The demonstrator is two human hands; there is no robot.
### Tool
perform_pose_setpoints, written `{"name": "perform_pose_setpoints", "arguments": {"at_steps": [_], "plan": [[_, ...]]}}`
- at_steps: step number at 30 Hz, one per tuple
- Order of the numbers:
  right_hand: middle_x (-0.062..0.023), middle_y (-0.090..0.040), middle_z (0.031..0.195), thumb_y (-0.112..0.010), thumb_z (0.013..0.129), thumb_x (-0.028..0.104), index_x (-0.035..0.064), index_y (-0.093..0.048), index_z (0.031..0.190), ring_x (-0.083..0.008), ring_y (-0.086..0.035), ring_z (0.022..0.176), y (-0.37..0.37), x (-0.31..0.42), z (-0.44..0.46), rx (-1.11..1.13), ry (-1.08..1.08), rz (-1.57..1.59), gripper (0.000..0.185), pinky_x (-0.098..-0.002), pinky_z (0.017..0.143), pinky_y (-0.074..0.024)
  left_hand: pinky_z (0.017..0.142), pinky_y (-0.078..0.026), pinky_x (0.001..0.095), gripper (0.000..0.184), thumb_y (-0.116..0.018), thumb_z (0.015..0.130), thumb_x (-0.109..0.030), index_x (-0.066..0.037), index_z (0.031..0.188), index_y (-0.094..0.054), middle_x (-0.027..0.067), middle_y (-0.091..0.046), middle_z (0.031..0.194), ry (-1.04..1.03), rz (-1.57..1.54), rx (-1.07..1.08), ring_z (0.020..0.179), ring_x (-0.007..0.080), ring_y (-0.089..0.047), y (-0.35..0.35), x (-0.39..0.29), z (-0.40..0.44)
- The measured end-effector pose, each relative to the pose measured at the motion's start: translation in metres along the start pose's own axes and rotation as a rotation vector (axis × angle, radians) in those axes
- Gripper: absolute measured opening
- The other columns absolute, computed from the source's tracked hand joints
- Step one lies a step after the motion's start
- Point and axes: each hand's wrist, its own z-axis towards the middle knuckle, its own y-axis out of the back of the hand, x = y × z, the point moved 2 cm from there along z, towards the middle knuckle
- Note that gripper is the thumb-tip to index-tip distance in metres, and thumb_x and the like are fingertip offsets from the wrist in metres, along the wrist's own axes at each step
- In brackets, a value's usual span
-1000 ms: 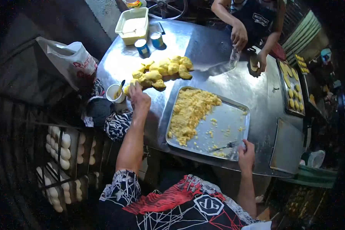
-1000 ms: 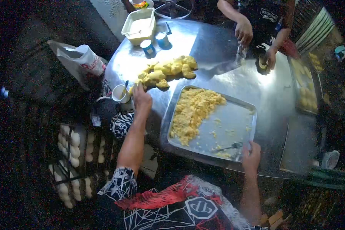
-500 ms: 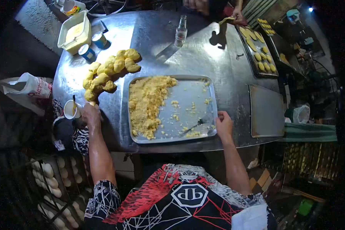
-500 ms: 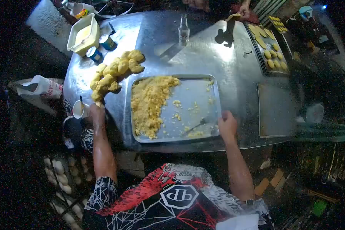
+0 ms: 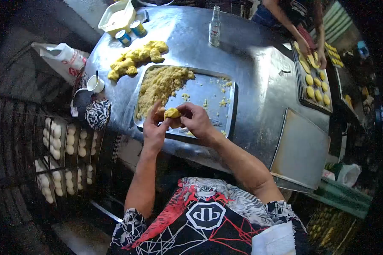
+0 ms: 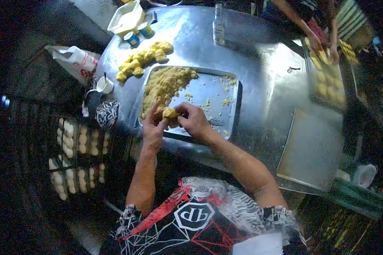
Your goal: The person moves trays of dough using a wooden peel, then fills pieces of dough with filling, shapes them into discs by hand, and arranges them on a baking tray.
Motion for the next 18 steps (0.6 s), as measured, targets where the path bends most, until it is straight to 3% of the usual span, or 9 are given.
{"name": "perform_pose_setpoints", "arguments": {"at_steps": [2, 5, 8, 9, 10, 12, 14, 15, 18], "plan": [[-0.0138, -0.072, 0.096, -0.070, 0.088, 0.011, -0.0029, -0.064, 0.116, -0.0180, -0.071, 0.083, -0.006, -0.005, -0.001, -0.006, -0.070, 0.064, 0.032, -0.0323, 0.074, -0.0598, 0.074, -0.055, 0.0257, 0.029, -0.066, 0.095, -0.001, 0.001, 0.123, -0.065, 0.0058, -0.072, 0.106, 0.116, -0.238, -0.035, 0.085, 0.0118, -0.067, -0.001, 0.010, 0.000], [-0.0121, -0.071, 0.093, -0.072, 0.087, 0.014, -0.0038, -0.065, 0.111, -0.0155, -0.069, 0.071, -0.009, -0.014, 0.013, 0.066, -0.138, 0.106, 0.030, -0.0296, 0.060, -0.0576, 0.080, -0.056, 0.0278, 0.024, -0.062, 0.096, -0.001, 0.003, 0.119, -0.067, 0.0067, -0.072, 0.104, 0.063, -0.005, 0.008, 0.091, 0.0137, -0.069, 0.012, 0.023, 0.006], [-0.0114, -0.071, 0.092, -0.073, 0.086, 0.014, -0.0039, -0.066, 0.113, -0.0144, -0.067, 0.070, 0.019, -0.022, 0.057, 0.359, -0.419, 0.137, 0.033, -0.0284, 0.056, -0.0556, 0.080, -0.055, 0.0276, 0.024, -0.061, 0.094, -0.001, 0.004, 0.117, -0.069, 0.0072, -0.073, 0.101, 0.050, 0.198, -0.009, 0.091, 0.0138, -0.069, 0.025, 0.016, 0.017], [-0.0095, -0.071, 0.092, -0.072, 0.084, 0.013, -0.0051, -0.066, 0.116, -0.0152, -0.068, 0.075, 0.032, -0.031, 0.073, 0.280, -0.431, 0.127, 0.038, -0.0313, 0.060, -0.0565, 0.081, -0.055, 0.0277, 0.024, -0.061, 0.094, 0.000, 0.004, 0.117, -0.069, 0.0071, -0.073, 0.101, 0.093, 0.236, -0.008, 0.091, 0.0139, -0.068, 0.031, 0.015, 0.023], [-0.0100, -0.072, 0.093, -0.067, 0.087, 0.013, -0.0019, -0.069, 0.116, -0.0187, -0.069, 0.078, 0.052, -0.065, 0.096, 0.037, -0.176, -0.194, 0.033, -0.0315, 0.074, -0.0560, 0.081, -0.055, 0.0278, 0.025, -0.061, 0.093, 0.000, 0.004, 0.116, -0.068, 0.0071, -0.073, 0.100, 0.135, 0.272, -0.005, 0.091, 0.0139, -0.068, 0.038, 0.018, 0.029], [-0.0164, -0.072, 0.101, -0.068, 0.088, 0.020, -0.0027, -0.068, 0.118, -0.0271, -0.070, 0.088, 0.072, -0.045, 0.118, -0.412, 0.063, -0.834, 0.037, -0.0371, 0.079, -0.0559, 0.085, -0.054, 0.0290, 0.027, -0.059, 0.090, 0.002, 0.004, 0.115, -0.068, 0.0086, -0.072, 0.106, -0.047, 0.257, 0.029, 0.094, 0.0153, -0.068, 0.055, 0.034, 0.031], [-0.0194, -0.070, 0.107, -0.069, 0.089, 0.025, -0.0019, -0.067, 0.120, -0.0307, -0.068, 0.096, 0.064, -0.047, 0.138, -0.417, 0.172, -1.011, 0.041, -0.0397, 0.085, -0.0543, 0.086, -0.054, 0.0292, 0.026, -0.060, 0.089, 0.002, 0.003, 0.114, -0.068, 0.0092, -0.071, 0.109, -0.270, 0.111, 0.045, 0.094, 0.0157, -0.068, 0.064, 0.061, 0.025], [-0.0209, -0.069, 0.110, -0.070, 0.090, 0.028, -0.0015, -0.067, 0.120, -0.0325, -0.067, 0.100, 0.058, -0.048, 0.143, -0.409, 0.218, -1.098, 0.043, -0.0409, 0.088, -0.0536, 0.085, -0.055, 0.0298, 0.025, -0.062, 0.087, 0.000, 0.003, 0.112, -0.068, 0.0101, -0.069, 0.110, -0.151, 0.058, 0.098, 0.091, 0.0167, -0.068, 0.066, 0.059, 0.023], [-0.0196, -0.067, 0.113, -0.071, 0.090, 0.033, 0.0004, -0.068, 0.121, -0.0321, -0.065, 0.103, 0.039, -0.028, 0.150, -0.406, -0.136, -0.803, 0.045, -0.0428, 0.095, -0.0507, 0.081, -0.055, 0.0296, 0.026, -0.062, 0.086, 0.000, 0.003, 0.111, -0.068, 0.0102, -0.069, 0.105, -0.159, 0.052, 0.161, 0.091, 0.0172, -0.068, 0.071, 0.056, 0.025]]}}
